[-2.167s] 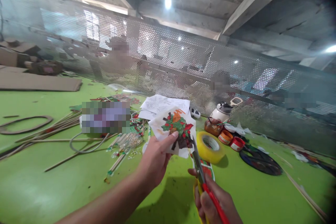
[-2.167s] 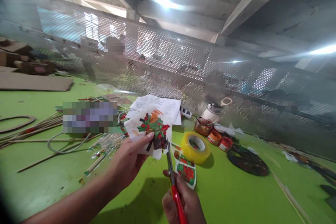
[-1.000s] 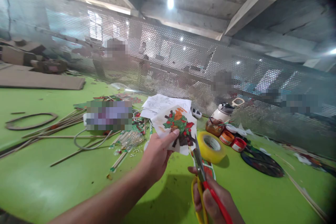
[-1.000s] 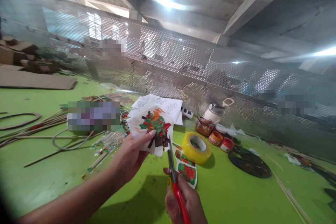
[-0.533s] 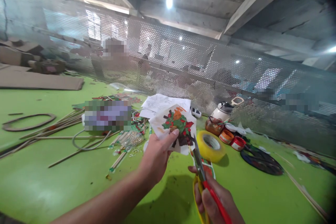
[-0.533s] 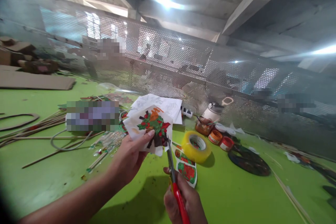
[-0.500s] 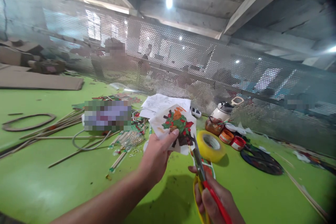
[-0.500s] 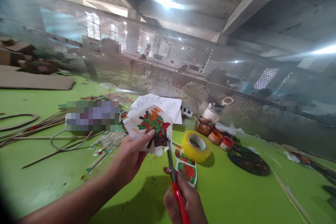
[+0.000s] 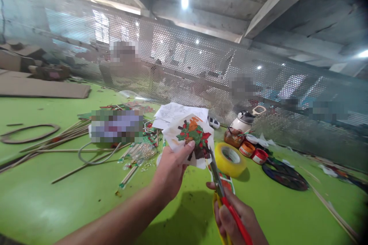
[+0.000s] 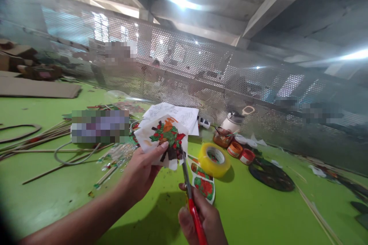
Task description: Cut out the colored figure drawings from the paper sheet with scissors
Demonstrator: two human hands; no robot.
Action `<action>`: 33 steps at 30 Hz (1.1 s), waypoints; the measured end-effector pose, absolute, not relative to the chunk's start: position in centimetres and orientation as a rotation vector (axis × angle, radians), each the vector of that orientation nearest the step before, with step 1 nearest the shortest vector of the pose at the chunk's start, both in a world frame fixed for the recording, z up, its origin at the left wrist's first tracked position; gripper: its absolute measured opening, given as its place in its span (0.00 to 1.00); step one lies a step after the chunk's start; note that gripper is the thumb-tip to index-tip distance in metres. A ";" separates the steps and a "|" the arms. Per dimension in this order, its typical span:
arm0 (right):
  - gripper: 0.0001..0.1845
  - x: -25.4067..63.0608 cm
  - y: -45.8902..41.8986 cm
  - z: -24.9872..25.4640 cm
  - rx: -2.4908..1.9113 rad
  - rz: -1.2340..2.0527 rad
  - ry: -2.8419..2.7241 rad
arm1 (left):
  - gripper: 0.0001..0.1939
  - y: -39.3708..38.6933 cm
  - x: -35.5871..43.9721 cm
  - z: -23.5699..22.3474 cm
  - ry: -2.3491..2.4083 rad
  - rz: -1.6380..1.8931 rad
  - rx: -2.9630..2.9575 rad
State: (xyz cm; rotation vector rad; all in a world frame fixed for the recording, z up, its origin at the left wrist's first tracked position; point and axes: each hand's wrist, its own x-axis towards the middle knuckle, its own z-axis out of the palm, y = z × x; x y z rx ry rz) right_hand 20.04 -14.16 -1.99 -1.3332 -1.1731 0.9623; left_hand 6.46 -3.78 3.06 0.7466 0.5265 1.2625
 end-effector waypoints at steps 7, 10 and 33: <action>0.42 19.7 -14.2 -1.7 -1.412 0.916 -1.157 | 0.13 -3.8 6.4 3.2 0.544 1.251 0.726; 0.43 19.6 -14.1 -2.0 -1.416 0.909 -1.133 | 0.13 -3.8 6.3 3.4 0.546 1.234 0.721; 0.46 19.9 -13.7 -2.3 -1.399 0.982 -1.132 | 0.19 -3.9 6.5 3.6 0.598 1.269 0.667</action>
